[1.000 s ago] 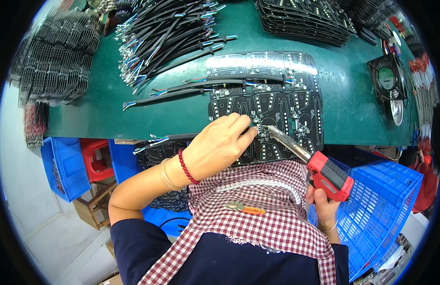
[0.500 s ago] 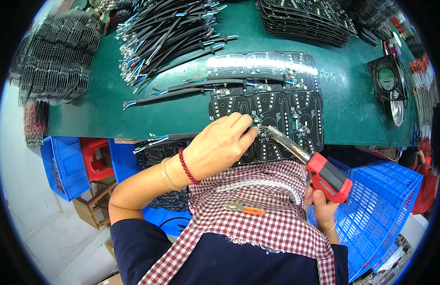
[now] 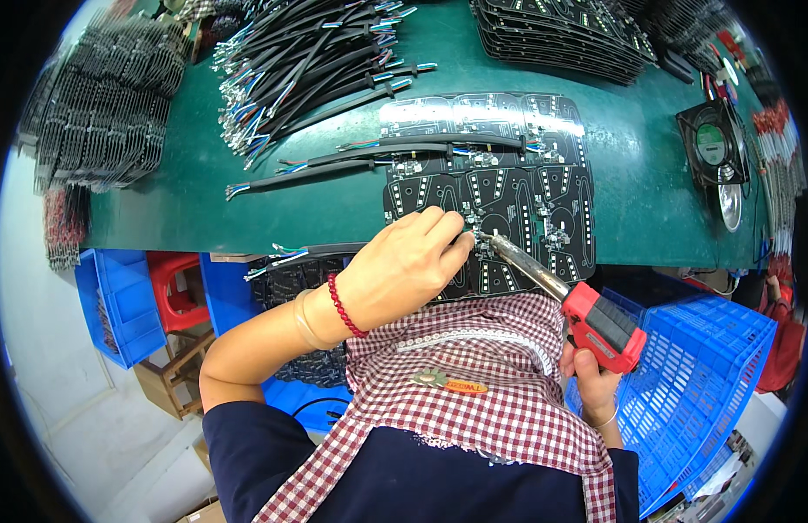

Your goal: The person solders wires onto a circuit board using a soldering tool, places the finished board into a bin, and then solders wires onto another circuit board.

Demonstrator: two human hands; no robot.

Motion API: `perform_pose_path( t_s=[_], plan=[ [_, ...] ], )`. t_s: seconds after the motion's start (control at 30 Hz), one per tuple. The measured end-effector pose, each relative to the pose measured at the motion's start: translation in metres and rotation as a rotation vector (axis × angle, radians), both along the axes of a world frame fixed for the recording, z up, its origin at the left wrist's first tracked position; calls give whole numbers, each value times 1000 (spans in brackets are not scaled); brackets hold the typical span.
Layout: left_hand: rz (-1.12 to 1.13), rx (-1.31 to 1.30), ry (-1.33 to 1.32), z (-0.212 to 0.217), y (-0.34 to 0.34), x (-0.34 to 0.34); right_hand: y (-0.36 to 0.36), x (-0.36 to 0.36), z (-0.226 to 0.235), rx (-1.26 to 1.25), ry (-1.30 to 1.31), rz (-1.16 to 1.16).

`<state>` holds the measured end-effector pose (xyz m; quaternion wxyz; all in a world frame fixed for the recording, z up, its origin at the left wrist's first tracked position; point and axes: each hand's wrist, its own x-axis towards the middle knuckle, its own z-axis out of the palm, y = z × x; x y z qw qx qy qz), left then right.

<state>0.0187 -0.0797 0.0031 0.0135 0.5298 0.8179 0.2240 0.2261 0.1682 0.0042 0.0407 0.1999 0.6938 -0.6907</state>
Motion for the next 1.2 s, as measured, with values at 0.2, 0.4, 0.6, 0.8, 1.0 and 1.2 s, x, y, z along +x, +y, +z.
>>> perform_pose_path(
  t_s=[0.2,0.4,0.6,0.8,1.0,1.2],
  plan=[
    [2,-7,19,-1,0,1,0,1,-3,44,14,12],
    [2,-6,30,-2,0,1,-1,0,-3,47,21,19],
    [-5,-20,34,-2,-1,1,-4,-1,0,36,74,-9],
    [-7,-11,46,-2,0,1,-1,-5,-1,62,143,-136],
    [2,-37,52,-2,-2,3,-4,-6,-4,46,164,-139],
    [9,-46,19,8,-6,-5,3,-12,0,59,220,-165]
  ],
)
